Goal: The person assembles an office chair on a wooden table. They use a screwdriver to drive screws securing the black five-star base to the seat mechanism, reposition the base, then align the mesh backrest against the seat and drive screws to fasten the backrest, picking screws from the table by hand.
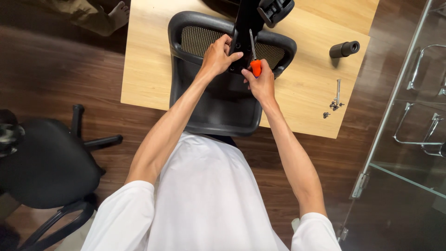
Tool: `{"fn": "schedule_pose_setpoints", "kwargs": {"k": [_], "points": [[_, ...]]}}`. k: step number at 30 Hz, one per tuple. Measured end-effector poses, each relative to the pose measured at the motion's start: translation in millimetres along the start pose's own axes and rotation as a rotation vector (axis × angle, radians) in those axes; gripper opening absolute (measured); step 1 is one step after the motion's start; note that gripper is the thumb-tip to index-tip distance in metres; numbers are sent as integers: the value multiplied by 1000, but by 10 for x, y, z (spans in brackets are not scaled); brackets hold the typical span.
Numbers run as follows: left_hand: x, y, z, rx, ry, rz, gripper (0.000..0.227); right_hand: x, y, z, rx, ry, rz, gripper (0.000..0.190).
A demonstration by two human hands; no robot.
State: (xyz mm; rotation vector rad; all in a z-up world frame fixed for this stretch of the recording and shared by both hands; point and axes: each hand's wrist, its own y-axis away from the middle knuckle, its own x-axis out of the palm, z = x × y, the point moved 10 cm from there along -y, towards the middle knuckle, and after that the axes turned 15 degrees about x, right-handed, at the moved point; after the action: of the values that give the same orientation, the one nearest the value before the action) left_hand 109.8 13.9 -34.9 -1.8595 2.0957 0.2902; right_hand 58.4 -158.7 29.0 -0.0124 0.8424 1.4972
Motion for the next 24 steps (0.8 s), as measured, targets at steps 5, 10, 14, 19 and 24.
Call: {"fn": "schedule_pose_setpoints", "kwargs": {"k": [5,10,14,19,24], "points": [[11,-7,-3,-13,11,15,42,-29,59,-34,45,26,-8,31],[-5,8,-34,2,-21,-8,43,-300,442,163,-272,189,-106,51],[2,34,-98,-2,-15,-8,41,-508,1071,601,-347,420,-123,38],[-30,44,-157,5,-10,-18,43,-627,1471,842,-367,674,-231,33],[-7,34,-110,-10,-8,-6,43,-639,1624,935,-451,744,-268,30]]}}
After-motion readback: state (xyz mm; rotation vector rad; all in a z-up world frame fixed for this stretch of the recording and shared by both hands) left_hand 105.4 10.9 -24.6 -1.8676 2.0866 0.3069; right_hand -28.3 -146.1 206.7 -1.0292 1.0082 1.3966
